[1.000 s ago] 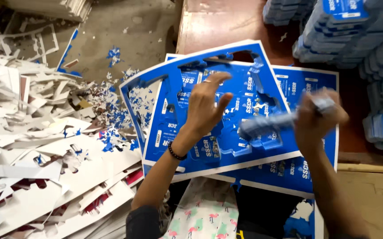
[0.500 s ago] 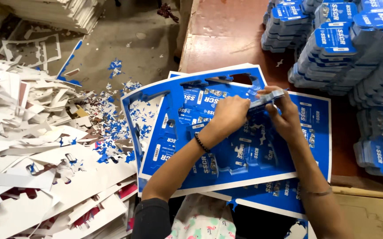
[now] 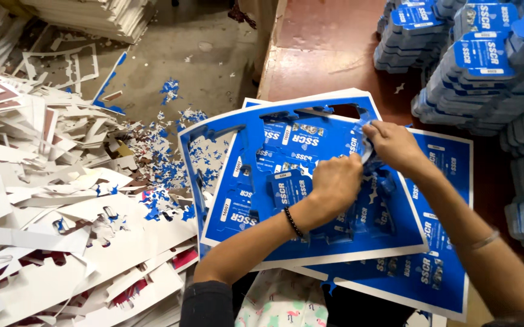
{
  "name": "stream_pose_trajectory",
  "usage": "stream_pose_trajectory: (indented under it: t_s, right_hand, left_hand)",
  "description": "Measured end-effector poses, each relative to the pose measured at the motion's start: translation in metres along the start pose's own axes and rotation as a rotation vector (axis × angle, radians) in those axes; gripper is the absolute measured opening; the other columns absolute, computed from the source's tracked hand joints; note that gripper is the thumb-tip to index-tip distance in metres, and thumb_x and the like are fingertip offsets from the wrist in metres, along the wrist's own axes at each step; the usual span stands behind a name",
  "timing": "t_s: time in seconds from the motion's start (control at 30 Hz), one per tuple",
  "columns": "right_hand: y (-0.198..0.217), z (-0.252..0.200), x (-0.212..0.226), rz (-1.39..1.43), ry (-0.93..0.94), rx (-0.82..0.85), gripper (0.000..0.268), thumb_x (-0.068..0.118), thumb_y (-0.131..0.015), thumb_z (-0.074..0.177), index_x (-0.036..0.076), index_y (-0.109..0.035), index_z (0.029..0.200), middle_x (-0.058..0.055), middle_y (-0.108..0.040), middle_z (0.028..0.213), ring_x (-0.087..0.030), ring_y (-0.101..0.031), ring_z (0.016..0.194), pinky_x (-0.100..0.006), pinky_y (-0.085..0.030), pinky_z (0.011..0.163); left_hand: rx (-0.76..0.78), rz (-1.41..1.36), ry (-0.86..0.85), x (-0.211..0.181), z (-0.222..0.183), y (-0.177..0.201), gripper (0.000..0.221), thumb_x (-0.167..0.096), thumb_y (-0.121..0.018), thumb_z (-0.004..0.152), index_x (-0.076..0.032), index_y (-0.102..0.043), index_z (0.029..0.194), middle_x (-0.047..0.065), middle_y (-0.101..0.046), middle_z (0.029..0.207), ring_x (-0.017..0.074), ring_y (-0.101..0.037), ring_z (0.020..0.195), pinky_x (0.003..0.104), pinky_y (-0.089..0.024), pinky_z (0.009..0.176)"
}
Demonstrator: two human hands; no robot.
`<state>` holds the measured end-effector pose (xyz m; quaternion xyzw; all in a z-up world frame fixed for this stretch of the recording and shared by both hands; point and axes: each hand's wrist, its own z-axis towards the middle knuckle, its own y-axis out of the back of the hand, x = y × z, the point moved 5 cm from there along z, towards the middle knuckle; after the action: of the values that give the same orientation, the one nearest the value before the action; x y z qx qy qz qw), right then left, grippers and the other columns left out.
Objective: The person removes blue printed cards from a large die-cut white sheet by hand, placing the cards into a stack and setting the remaining waste sheet aside.
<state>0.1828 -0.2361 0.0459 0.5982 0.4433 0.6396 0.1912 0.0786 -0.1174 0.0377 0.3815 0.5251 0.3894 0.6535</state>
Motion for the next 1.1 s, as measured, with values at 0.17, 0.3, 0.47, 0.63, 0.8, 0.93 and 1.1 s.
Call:
stream_pose_trajectory:
  t_s: [0.17, 0.3, 0.47, 0.63, 0.8, 0.93, 1.1]
  right_hand:
    - [0.03, -0.032, 0.021, 0.253, 0.392, 0.089, 0.034, 0.029, -0.05, 0.108, 0.001, -0.068, 0.112, -0.016, -0.074, 0.103, -0.024, -0.07, 0.095, -0.033, -0.055, 0.084]
    - [0.03, -0.074, 0.007, 0.202, 0.491, -0.285, 0.033, 0.026, -0.051, 0.108, 0.0, -0.06, 0.126, -0.012, -0.073, 0.101, -0.021, -0.07, 0.085, -0.033, -0.053, 0.074]
    - [0.01, -0.047, -0.003, -0.077, 0.23, -0.342, 0.032, 0.029, -0.048, 0.114, 0.005, -0.068, 0.106, -0.014, -0.074, 0.09, -0.031, -0.071, 0.08, -0.041, -0.053, 0.07]
    - [-0.002, -0.019, 0.005, -0.327, 0.031, 0.26, 0.031, 0.041, -0.059, 0.093, 0.015, -0.076, 0.097, -0.012, -0.076, 0.082, -0.032, -0.073, 0.074, -0.045, -0.054, 0.069]
    - [0.025, -0.066, 0.04, -0.474, 0.375, -0.096, 0.032, 0.04, -0.058, 0.1, 0.011, -0.069, 0.09, -0.01, -0.069, 0.079, -0.028, -0.068, 0.075, -0.042, -0.052, 0.063]
    - [0.036, -0.089, 0.067, -0.818, 0.74, -0.299, 0.032, 0.038, -0.063, 0.093, 0.009, -0.067, 0.08, -0.007, -0.062, 0.069, -0.022, -0.068, 0.068, -0.03, -0.048, 0.044]
    - [0.032, -0.061, 0.062, -0.793, 0.759, -0.217, 0.041, 0.033, -0.064, 0.098, 0.011, -0.064, 0.064, -0.003, -0.056, 0.051, -0.018, -0.057, 0.041, -0.033, -0.044, 0.039]
  left_hand:
    - [-0.087, -0.01, -0.045, -0.005, 0.001, 0.001, 0.008, -0.009, -0.065, 0.09, -0.002, -0.067, 0.092, 0.018, -0.075, 0.084, 0.0301, -0.077, 0.079, 0.037, -0.061, 0.064]
    - [-0.094, 0.06, -0.085, -0.013, 0.002, -0.017, 0.011, -0.008, -0.066, 0.088, 0.001, -0.068, 0.094, 0.019, -0.075, 0.081, 0.0275, -0.077, 0.073, 0.033, -0.061, 0.059]
    - [-0.173, 0.135, -0.115, -0.015, -0.011, -0.022, 0.012, -0.005, -0.066, 0.088, 0.003, -0.069, 0.097, 0.018, -0.076, 0.082, 0.0262, -0.077, 0.07, 0.033, -0.061, 0.059]
    - [-0.307, 0.444, -0.179, -0.031, -0.024, -0.008, 0.007, -0.011, -0.068, 0.085, -0.005, -0.07, 0.088, 0.017, -0.075, 0.075, 0.0297, -0.078, 0.073, 0.039, -0.062, 0.062]
    - [-0.124, 0.119, -0.237, -0.018, -0.011, -0.007, 0.012, -0.01, -0.071, 0.082, -0.001, -0.071, 0.09, 0.019, -0.075, 0.081, 0.0275, -0.076, 0.07, 0.036, -0.062, 0.06]
    - [0.099, -0.069, -0.278, 0.002, 0.01, -0.004, 0.009, -0.01, -0.069, 0.086, -0.003, -0.071, 0.09, 0.015, -0.077, 0.079, 0.0275, -0.076, 0.076, 0.039, -0.061, 0.071]
    - [0.011, -0.028, -0.381, 0.011, 0.022, 0.015, 0.007, -0.008, -0.065, 0.087, -0.006, -0.072, 0.087, 0.016, -0.075, 0.081, 0.0301, -0.076, 0.077, 0.041, -0.06, 0.069]
